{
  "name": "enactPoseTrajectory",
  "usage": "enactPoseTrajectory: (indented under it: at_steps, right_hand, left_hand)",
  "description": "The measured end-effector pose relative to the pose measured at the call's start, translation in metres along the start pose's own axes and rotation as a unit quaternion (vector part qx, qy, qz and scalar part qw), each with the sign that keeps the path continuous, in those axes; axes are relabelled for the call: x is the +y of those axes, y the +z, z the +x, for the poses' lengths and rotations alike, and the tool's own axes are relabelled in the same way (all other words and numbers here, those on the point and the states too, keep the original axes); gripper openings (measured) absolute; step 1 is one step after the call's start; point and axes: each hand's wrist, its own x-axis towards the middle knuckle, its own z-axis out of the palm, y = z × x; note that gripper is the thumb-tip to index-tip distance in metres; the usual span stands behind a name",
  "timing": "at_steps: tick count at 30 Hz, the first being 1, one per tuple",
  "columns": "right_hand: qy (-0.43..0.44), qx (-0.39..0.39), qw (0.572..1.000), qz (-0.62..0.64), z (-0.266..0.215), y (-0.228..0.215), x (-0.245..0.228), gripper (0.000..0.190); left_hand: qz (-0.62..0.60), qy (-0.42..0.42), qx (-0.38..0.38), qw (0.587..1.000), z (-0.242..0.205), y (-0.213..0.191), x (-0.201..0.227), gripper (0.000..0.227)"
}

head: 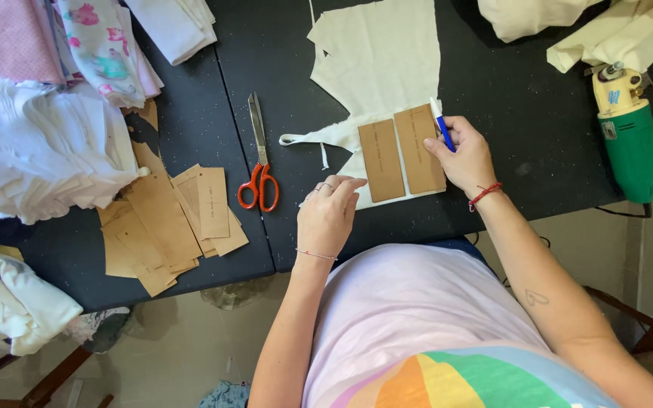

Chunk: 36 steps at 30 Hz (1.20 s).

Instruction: The person organizes cardboard patterns and a notebook in a box, then moves to a table to arrange fabric and pattern pieces. They use a pen to trace the cardboard patterns onto the fabric.

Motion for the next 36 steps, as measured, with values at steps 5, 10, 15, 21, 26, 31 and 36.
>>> enactPoseTrajectory:
  at_steps: [5,10,15,21,26,31,36]
  right_hand:
    - [0.003,-0.015,1.0,-0.019,0.003,-0.003,-0.003,0.029]
    - [0.002,-0.017,0.999,-0.03,0.0,-0.004,-0.009,0.029]
    - [0.001,-0.019,1.0,-0.011,-0.004,-0.004,-0.018,0.031]
    - [-0.019,-0.009,1.0,-0.015,-0.003,0.001,-0.014,0.031]
    - [-0.024,-0.001,0.999,-0.022,-0.005,0.001,-0.012,0.033]
    - [-0.026,0.01,0.999,-0.038,-0.007,0.002,-0.013,0.032]
    - [-0.018,0.018,0.999,-0.047,-0.005,0.001,-0.013,0.033]
  left_hand:
    - [-0.002,-0.026,-0.014,1.0,0.0,0.003,0.004,0.021]
    - [0.003,-0.051,-0.023,0.998,-0.002,0.002,0.006,0.022]
    - [0.0,-0.063,-0.025,0.998,-0.006,0.001,0.003,0.023]
    - [0.003,-0.064,-0.038,0.997,-0.008,0.002,-0.003,0.022]
    - [0.006,-0.032,-0.027,0.999,-0.001,0.019,-0.005,0.022]
    - [0.088,0.04,0.032,0.995,0.027,0.041,0.01,0.012]
    - [0.169,0.1,0.062,0.978,0.05,0.067,0.01,0.01]
